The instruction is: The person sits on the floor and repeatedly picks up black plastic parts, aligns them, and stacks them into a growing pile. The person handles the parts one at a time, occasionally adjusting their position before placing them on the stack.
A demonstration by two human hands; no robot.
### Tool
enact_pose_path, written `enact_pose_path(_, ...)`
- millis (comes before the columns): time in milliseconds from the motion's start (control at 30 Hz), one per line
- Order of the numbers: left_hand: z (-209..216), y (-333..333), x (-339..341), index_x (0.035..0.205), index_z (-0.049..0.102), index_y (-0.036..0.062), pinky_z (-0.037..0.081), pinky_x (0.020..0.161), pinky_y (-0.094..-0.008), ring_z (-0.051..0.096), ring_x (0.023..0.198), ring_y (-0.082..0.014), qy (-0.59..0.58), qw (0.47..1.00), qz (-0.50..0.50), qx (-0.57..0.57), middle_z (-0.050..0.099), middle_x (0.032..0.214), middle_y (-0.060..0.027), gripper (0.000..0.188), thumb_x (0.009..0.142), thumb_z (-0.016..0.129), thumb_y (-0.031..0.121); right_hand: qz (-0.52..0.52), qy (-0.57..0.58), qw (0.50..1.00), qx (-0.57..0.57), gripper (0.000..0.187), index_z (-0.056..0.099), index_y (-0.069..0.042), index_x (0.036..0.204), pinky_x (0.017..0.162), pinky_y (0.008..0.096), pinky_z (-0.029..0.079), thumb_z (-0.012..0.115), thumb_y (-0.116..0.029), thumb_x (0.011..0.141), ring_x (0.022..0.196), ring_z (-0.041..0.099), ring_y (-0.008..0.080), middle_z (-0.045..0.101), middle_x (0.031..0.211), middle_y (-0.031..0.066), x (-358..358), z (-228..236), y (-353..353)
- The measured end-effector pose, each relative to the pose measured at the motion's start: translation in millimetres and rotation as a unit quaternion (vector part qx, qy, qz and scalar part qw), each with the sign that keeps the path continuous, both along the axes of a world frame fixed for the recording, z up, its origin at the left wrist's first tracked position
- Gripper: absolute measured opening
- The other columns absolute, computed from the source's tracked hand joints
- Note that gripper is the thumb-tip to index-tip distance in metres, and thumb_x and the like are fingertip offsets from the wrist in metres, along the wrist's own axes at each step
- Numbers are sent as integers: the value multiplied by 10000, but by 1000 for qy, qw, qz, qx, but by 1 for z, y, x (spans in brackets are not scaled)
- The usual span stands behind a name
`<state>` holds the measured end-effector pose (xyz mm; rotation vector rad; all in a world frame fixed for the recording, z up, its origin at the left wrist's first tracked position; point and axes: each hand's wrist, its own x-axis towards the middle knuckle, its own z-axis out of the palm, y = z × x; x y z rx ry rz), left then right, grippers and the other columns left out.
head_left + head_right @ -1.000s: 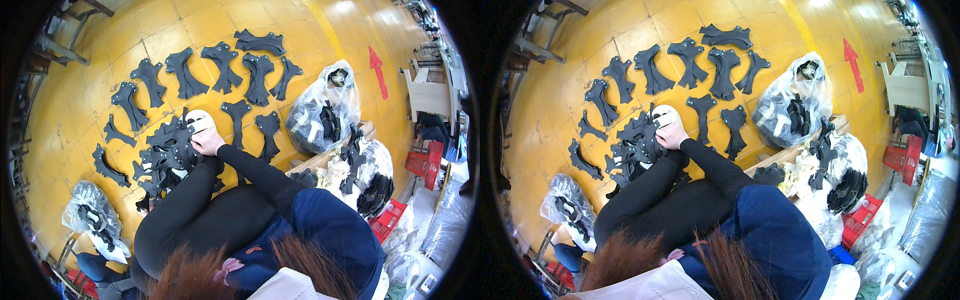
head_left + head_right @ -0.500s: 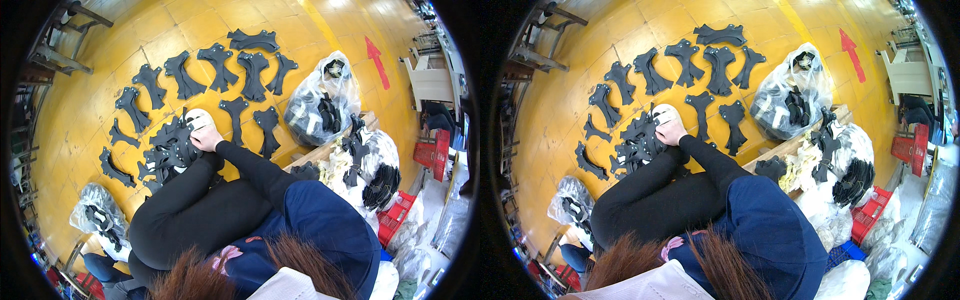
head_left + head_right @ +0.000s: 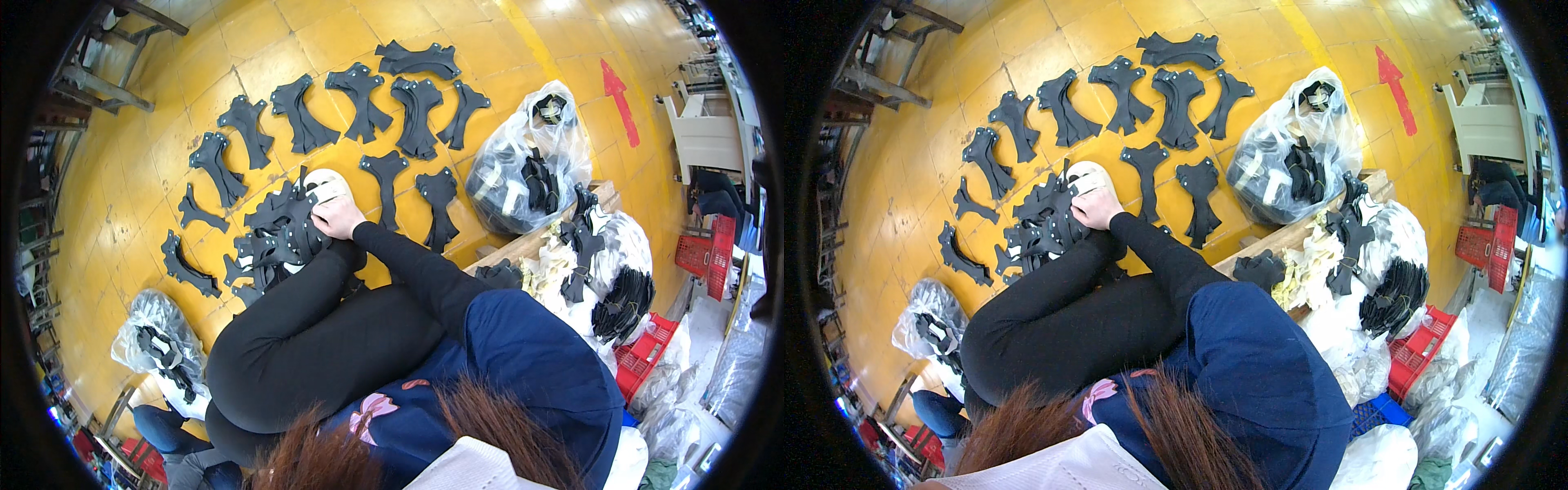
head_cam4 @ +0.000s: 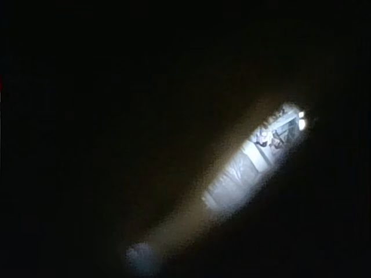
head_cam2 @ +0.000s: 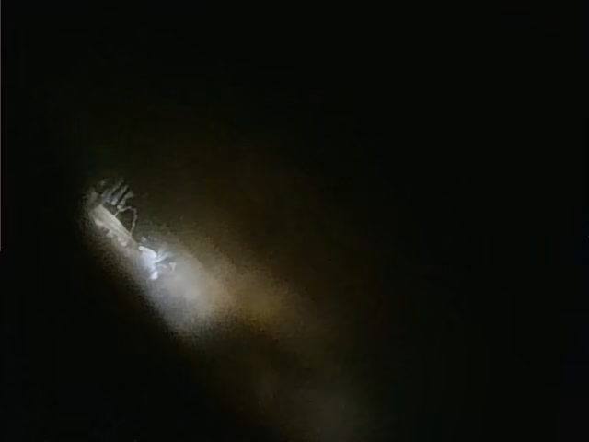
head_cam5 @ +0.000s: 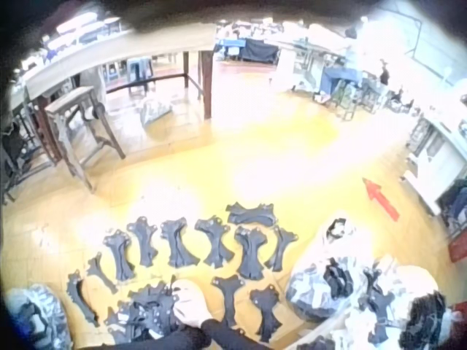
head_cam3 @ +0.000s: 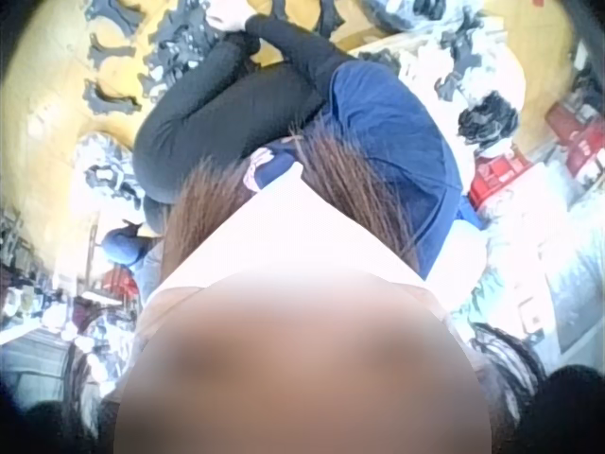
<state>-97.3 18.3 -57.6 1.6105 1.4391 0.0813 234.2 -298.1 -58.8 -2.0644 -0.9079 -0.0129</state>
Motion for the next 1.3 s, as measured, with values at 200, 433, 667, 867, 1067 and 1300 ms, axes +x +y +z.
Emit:
enact_pose_path(200,1,6,-9,688,612,63,306,418,-245,456,453,-67,3,1000,28,-12,530,543,4,326,915,686,285,1,6,1000,-16,145,627,-100,755,648,408,512,625,-213,846,663,658,288,645,681,110,-1,-1,-1)
enact_pose_path(433,2,3,-14,700,619,62,301,418,-243,453,455,-64,1,999,47,-20,534,550,6,318,911,694,287,-1,7,1000,-21,152,629,-101,758,646,411,515,625,-221,851,655,657,290,647,678,108,-1,-1,0)
enact_pose_path(667,2,1,-23,711,627,61,296,417,-242,451,456,-62,-4,997,68,-26,538,557,7,311,907,702,289,-15,-5,1000,-4,183,599,-117,705,596,413,511,632,-236,839,610,644,291,626,629,101,0,-1,1)
enact_pose_path(867,0,-3,-39,720,633,60,292,416,-240,448,458,-60,-8,995,98,-30,542,563,9,305,904,709,291,-4,-4,1000,-7,203,587,-111,711,604,418,503,630,-251,852,636,648,292,638,653,90,-1,2,3)
enact_pose_path(1067,-3,-5,-47,730,640,58,288,415,-239,446,460,-57,-18,991,126,-41,545,570,10,299,900,716,293,116,267,955,-53,259,676,-70,887,764,377,519,707,-322,833,831,673,285,686,826,122,19,17,-9)
enact_pose_path(1300,-23,-15,-57,741,648,57,283,415,-238,444,461,-55,-35,984,167,-54,549,577,12,294,896,724,295,35,391,918,-46,222,668,17,993,796,268,465,699,-173,882,878,598,106,672,913,22,78,20,-117)
